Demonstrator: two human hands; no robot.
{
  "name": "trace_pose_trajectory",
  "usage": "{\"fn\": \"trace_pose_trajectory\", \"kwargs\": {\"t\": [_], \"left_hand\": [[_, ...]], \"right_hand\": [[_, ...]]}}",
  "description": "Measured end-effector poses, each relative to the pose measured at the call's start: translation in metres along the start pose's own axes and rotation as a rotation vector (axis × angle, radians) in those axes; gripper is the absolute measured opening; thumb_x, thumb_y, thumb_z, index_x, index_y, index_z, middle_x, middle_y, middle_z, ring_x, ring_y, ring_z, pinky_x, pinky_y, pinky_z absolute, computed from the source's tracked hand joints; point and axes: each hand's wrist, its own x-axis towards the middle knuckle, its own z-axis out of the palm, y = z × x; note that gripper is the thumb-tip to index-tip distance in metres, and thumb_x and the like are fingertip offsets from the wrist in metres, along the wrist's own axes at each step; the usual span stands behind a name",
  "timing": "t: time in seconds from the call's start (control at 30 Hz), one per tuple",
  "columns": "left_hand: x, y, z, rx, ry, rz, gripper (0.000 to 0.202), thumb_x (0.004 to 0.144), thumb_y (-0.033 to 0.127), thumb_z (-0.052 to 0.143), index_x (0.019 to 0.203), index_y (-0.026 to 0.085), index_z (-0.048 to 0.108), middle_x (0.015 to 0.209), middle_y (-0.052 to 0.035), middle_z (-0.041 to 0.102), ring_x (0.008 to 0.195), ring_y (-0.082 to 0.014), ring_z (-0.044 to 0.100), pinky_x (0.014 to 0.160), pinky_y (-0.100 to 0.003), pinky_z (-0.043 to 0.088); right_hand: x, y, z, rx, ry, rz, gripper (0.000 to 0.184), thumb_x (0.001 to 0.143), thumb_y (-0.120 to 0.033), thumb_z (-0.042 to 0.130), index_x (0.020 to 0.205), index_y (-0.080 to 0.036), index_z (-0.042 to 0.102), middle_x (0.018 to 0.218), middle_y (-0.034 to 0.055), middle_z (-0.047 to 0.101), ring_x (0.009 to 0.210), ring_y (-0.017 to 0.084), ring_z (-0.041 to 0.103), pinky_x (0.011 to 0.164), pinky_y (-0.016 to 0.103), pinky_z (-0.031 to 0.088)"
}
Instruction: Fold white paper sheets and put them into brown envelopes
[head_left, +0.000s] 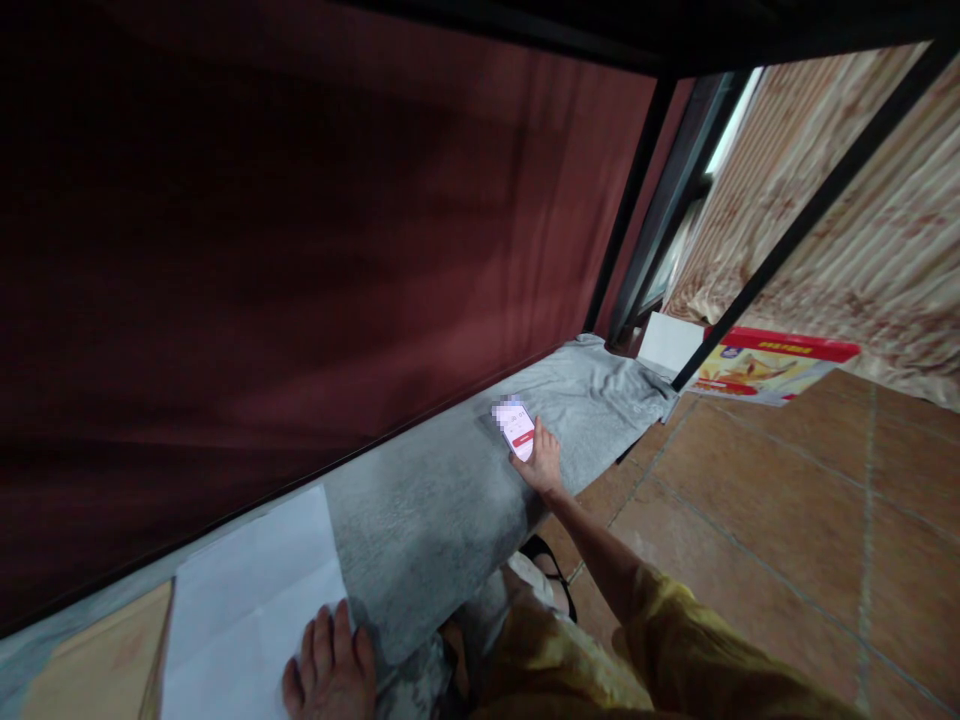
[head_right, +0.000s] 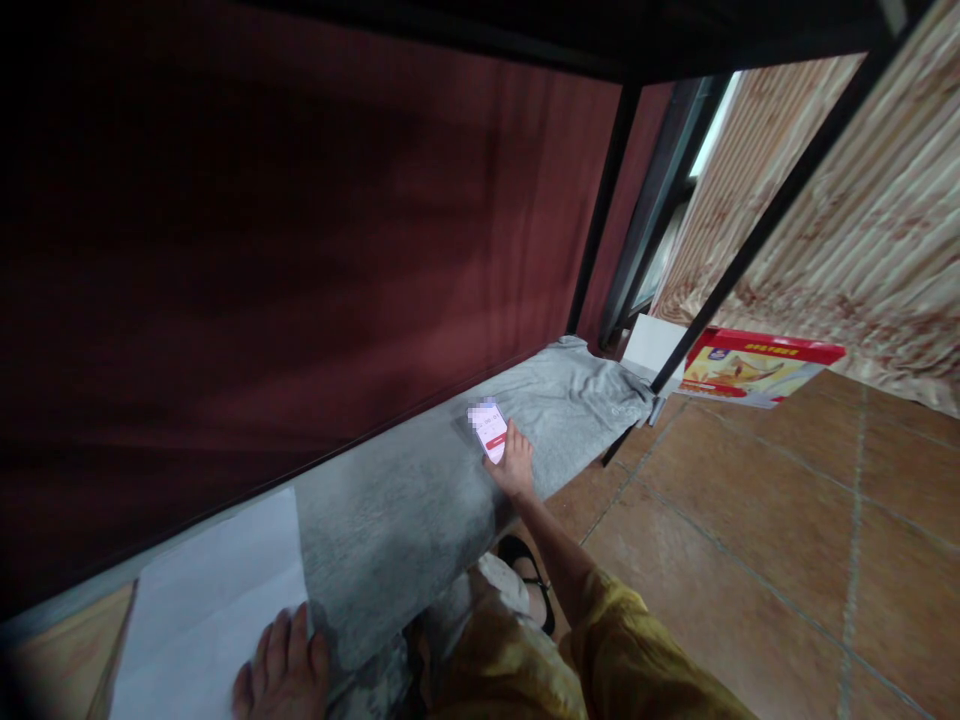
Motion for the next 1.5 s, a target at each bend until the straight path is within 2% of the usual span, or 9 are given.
{"fn": "trace_pose_trajectory", "kwargs": {"t": [0.27,0.43,0.57,0.77,0.87,0.97,1.17,1.33,1.5], "left_hand": [[-0.0022,0.0004,0.0021,-0.023,0.045,0.023,0.057,0.099,0.029,0.028,0.154,0.016,0.037,0.155,-0.0176,0.046,0.150,-0.0284,0.031,0.119,-0.055,0.024],[-0.0013,-0.0021,0.0010,-0.027,0.036,0.021,0.056,0.100,0.030,0.026,0.149,0.011,0.045,0.152,-0.0185,0.049,0.149,-0.0295,0.033,0.120,-0.054,0.023],[-0.0015,-0.0022,0.0019,-0.035,0.029,0.015,0.057,0.098,0.029,0.030,0.153,0.016,0.039,0.154,-0.0169,0.047,0.149,-0.0296,0.033,0.119,-0.055,0.024],[-0.0032,-0.0023,0.0056,-0.037,0.059,0.017,0.057,0.101,0.032,0.022,0.152,0.013,0.041,0.158,-0.0157,0.042,0.153,-0.0267,0.025,0.122,-0.052,0.020],[-0.0030,-0.0037,0.0044,-0.023,0.039,0.032,0.057,0.101,0.032,0.022,0.148,0.009,0.046,0.157,-0.0175,0.043,0.152,-0.0276,0.026,0.123,-0.052,0.019],[-0.0036,-0.0050,0.0040,-0.019,0.014,0.038,0.056,0.100,0.031,0.025,0.149,0.011,0.044,0.157,-0.0169,0.043,0.152,-0.0274,0.026,0.122,-0.052,0.019],[-0.0059,-0.0015,0.0063,-0.063,0.090,0.029,0.057,0.100,0.030,0.025,0.154,0.014,0.037,0.159,-0.0155,0.040,0.153,-0.0267,0.025,0.122,-0.054,0.019],[-0.0040,0.0015,0.0017,-0.052,0.040,0.018,0.057,0.099,0.030,0.027,0.151,0.012,0.041,0.157,-0.0178,0.042,0.152,-0.0285,0.027,0.121,-0.055,0.022],[-0.0025,0.0038,-0.0030,-0.035,0.027,0.005,0.056,0.099,0.028,0.027,0.150,0.011,0.044,0.156,-0.0178,0.044,0.152,-0.0276,0.027,0.122,-0.052,0.020]], "right_hand": [[0.0002,-0.0019,-0.0022,0.022,-0.025,0.017,0.093,0.085,-0.046,0.060,0.158,-0.007,0.019,0.140,0.0225,0.052,0.115,0.038,0.052,0.099,0.052,0.041],[-0.0004,-0.0009,-0.0010,0.031,-0.005,0.002,0.093,0.084,-0.046,0.061,0.157,-0.007,0.019,0.140,0.0228,0.052,0.116,0.037,0.051,0.100,0.052,0.041],[-0.0008,-0.0001,-0.0002,0.033,0.010,-0.006,0.094,0.084,-0.046,0.061,0.158,-0.008,0.016,0.140,0.0229,0.051,0.119,0.037,0.050,0.099,0.052,0.042],[-0.0011,-0.0018,-0.0021,0.036,0.020,-0.013,0.091,0.085,-0.047,0.059,0.158,-0.010,0.018,0.141,0.0229,0.051,0.120,0.037,0.050,0.100,0.053,0.041],[-0.0010,-0.0030,-0.0037,0.033,0.015,-0.013,0.091,0.086,-0.048,0.059,0.158,-0.010,0.018,0.140,0.0228,0.051,0.121,0.038,0.049,0.100,0.053,0.041],[-0.0008,-0.0034,-0.0046,0.029,0.014,-0.008,0.091,0.086,-0.048,0.059,0.158,-0.010,0.018,0.140,0.0229,0.051,0.121,0.038,0.049,0.100,0.054,0.041],[-0.0009,-0.0026,-0.0050,0.033,0.013,-0.019,0.091,0.087,-0.049,0.058,0.158,-0.009,0.017,0.142,0.0236,0.050,0.121,0.038,0.050,0.100,0.054,0.041],[-0.0007,-0.0022,-0.0055,0.031,0.010,-0.026,0.091,0.087,-0.051,0.058,0.158,-0.011,0.017,0.140,0.0232,0.051,0.120,0.038,0.050,0.099,0.054,0.042],[-0.0009,-0.0012,-0.0044,0.032,0.012,-0.021,0.092,0.087,-0.051,0.058,0.158,-0.010,0.017,0.138,0.0230,0.052,0.121,0.039,0.050,0.100,0.055,0.041]]}}
